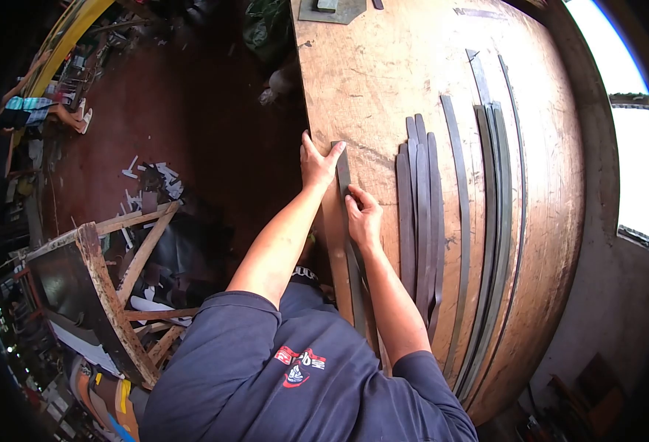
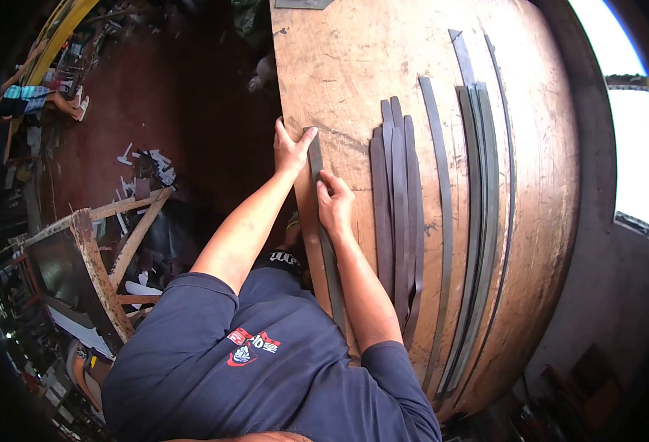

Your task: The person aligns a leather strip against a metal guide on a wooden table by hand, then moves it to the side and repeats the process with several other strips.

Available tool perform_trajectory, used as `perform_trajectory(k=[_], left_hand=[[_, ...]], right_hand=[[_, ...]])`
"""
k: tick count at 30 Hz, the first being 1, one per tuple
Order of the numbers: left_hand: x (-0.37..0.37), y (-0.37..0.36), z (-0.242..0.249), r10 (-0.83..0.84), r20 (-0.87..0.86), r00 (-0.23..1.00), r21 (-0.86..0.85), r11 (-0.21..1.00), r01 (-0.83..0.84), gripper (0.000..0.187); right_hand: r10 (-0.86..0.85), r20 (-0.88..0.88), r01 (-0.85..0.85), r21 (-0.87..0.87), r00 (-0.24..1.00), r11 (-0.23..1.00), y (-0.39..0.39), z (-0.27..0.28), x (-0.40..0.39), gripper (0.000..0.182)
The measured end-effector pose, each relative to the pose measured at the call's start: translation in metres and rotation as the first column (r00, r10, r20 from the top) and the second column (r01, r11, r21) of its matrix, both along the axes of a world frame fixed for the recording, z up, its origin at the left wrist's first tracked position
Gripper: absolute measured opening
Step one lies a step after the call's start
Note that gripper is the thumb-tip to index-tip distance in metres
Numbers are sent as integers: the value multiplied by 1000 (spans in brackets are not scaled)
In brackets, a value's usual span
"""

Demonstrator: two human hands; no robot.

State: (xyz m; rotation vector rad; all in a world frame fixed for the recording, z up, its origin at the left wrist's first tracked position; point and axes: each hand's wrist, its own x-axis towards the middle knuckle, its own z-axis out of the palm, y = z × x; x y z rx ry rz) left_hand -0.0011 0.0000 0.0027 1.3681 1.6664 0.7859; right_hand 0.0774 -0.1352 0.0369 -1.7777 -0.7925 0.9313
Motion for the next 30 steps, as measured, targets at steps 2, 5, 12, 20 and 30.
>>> perform_trajectory(k=[2,5,12,20,30], left_hand=[[0,0,-1,-1,0,1000,-1,1000,1,103],[0,0,0,-5,3,1000,-5,1000,5,103],[0,0,2,-12,1,1000,-12,1000,12,103],[0,0,4,-12,-27,1000,-27,1000,11,104],[0,0,2,-5,-28,1000,-16,1000,5,104]], right_hand=[[19,-11,-20,-33,1000,999,-1,-1,1,26],[20,-16,-21,-42,1000,999,-1,0,1,26],[10,-27,-12,-70,1000,997,1,7,1,27],[-27,4,27,20,1000,999,2,0,0,24],[-28,21,29,-27,999,999,4,-1,-2,25]])
